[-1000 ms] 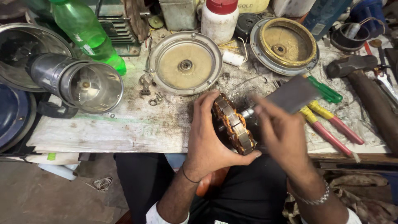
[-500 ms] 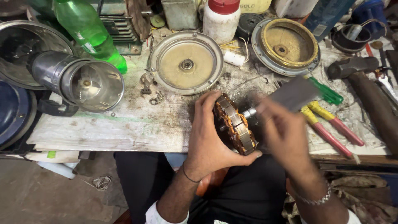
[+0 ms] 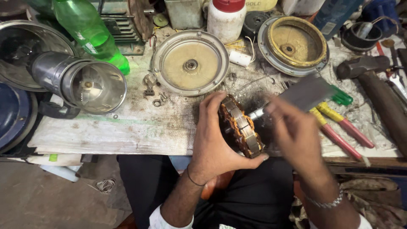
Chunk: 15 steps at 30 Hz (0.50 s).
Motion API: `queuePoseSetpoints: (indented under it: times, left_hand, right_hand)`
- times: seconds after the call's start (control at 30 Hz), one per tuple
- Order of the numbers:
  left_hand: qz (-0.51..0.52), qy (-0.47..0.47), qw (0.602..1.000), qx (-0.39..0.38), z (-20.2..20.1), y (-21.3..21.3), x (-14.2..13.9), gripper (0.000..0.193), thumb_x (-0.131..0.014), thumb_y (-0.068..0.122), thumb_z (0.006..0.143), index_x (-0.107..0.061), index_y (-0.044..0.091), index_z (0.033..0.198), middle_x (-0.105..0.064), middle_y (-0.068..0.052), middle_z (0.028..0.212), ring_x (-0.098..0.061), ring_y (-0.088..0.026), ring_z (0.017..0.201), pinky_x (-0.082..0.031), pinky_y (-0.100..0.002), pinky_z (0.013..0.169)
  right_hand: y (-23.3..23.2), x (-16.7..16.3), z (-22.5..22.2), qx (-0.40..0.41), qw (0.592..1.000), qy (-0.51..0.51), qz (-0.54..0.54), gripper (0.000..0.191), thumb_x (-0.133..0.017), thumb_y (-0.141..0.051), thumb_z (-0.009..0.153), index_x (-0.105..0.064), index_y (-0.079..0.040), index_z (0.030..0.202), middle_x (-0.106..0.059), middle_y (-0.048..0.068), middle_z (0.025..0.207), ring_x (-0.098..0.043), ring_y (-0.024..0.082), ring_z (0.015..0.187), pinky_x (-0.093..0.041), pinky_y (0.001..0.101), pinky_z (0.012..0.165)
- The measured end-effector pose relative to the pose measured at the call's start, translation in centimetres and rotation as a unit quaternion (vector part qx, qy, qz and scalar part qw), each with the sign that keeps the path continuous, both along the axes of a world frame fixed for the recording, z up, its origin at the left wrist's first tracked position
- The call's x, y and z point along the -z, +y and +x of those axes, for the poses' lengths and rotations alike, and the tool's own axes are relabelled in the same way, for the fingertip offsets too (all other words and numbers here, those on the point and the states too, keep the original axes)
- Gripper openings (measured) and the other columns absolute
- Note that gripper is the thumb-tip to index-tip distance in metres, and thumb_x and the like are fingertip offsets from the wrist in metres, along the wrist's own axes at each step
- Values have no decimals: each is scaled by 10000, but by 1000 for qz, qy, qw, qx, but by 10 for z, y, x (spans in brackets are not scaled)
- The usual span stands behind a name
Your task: The person holds a motor armature with one hand and uses a metal file in the other to smooth the commutator surface. The armature is rotated periodically to file different segments while the person maintains steady pressure with the file.
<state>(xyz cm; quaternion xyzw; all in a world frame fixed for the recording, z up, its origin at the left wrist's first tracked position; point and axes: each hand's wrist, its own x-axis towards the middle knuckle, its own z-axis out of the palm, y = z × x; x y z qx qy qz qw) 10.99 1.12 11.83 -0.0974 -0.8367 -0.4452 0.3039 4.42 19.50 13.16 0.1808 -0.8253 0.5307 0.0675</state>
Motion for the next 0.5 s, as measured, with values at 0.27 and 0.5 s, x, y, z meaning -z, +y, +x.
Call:
queuePoseSetpoints:
  times: [0.27,0.5]
  left_hand:
    - [2,11,1000,2,-1,3,-1,1325,-1013,435,521,-262,20,1530,-389,-244,1495,-450,-419,1434,-427,-524,1213]
    - [2,6,1000,-3,-3,2,-1,1316,-1011,440,515,-274,17,1520,-392,-248,1493,-447,-424,1431,-424,-516,1208]
  right_hand:
    - [0,1,3,-65,998,15,19,357,-568,-23,1011,-671,-24,1353,-771,157,1039,-694,147,901,-547,303,808]
    - [-1,0,3,-105,989,87,49,315,-591,3,976,-701,-17,1270,-789,127,1089,-748,123,975,-590,305,863]
